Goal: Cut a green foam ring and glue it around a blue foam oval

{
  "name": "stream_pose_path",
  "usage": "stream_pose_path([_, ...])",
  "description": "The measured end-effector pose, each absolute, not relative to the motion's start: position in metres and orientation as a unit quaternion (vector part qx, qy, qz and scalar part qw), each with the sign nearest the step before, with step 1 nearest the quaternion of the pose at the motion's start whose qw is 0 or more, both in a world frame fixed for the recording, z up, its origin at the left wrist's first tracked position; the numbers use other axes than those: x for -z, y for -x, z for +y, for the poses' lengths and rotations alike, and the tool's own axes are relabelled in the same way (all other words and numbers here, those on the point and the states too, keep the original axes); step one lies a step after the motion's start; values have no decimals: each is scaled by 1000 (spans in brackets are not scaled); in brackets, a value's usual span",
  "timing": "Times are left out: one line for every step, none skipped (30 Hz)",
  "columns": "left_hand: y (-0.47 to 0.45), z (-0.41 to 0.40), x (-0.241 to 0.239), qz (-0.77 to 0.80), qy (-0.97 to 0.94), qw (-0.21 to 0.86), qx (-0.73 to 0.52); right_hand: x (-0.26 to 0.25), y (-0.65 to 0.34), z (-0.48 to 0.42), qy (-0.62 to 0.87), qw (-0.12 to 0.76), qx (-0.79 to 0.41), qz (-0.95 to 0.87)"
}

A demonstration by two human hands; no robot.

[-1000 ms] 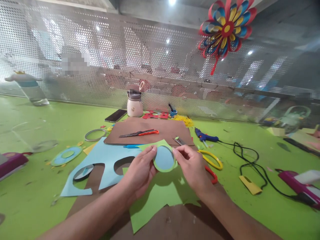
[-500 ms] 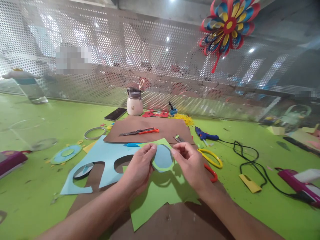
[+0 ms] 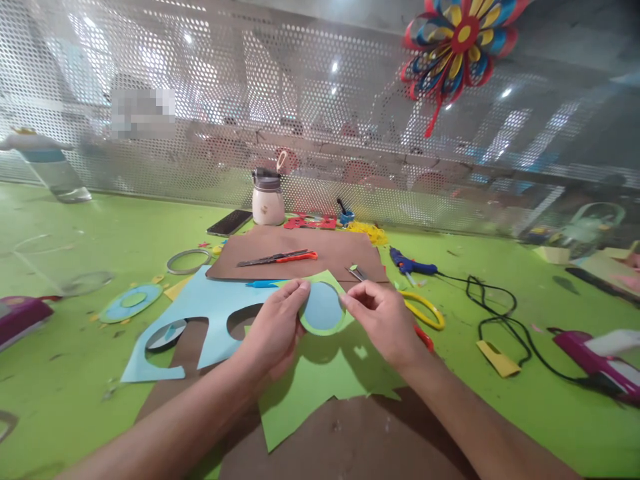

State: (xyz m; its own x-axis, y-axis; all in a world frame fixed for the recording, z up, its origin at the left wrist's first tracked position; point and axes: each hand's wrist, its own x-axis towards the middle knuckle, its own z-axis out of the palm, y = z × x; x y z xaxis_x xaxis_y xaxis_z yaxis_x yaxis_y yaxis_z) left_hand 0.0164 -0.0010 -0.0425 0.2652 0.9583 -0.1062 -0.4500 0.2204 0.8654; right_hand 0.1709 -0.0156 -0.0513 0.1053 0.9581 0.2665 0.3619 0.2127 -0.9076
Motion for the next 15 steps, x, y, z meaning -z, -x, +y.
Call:
stream_pose_path([-16,-1,42,342,-368,705,-501,52,-171,-15,553,498,-298,-598])
stream_pose_path([-16,-1,41,344,-364,707,-500,53,-171,-15,554,497,-297,-598])
stream_pose_path([-16,-2,41,347,-360,708,-499,53,-171,-14,555,496,-297,-598])
stream_pose_path([-16,-2,40,349,-359,708,-499,54,-171,-14,556,496,-297,-598])
stream_pose_path([-16,-2,40,349,-359,708,-498,55,-171,-13,556,496,-298,-597])
stream_pose_path([-16,-2,39,348,-360,709,-497,55,-171,-13,556,496,-299,-596])
stream_pose_path([-16,-2,39,347,-360,710,-495,56,-171,-13,555,497,-302,-595])
stream_pose_path([-16,-2,39,345,-361,712,-494,56,-170,-13,554,497,-305,-594])
stream_pose_path([-16,-2,38,343,-363,713,-493,55,-170,-13,551,498,-310,-594])
stream_pose_path([-16,-2,38,342,-364,712,-493,55,-169,-13,549,498,-315,-593])
stream_pose_path([-16,-2,38,343,-367,711,-492,54,-169,-13,546,498,-319,-593])
stream_pose_path([-16,-2,38,345,-371,709,-491,54,-168,-14,543,499,-323,-593])
stream_pose_path([-16,-2,38,348,-376,705,-490,53,-168,-14,540,500,-326,-593])
stream_pose_path([-16,-2,39,351,-381,702,-489,52,-167,-15,538,501,-329,-593])
stream_pose_path([-15,-2,39,352,-386,699,-488,52,-167,-16,536,503,-331,-592])
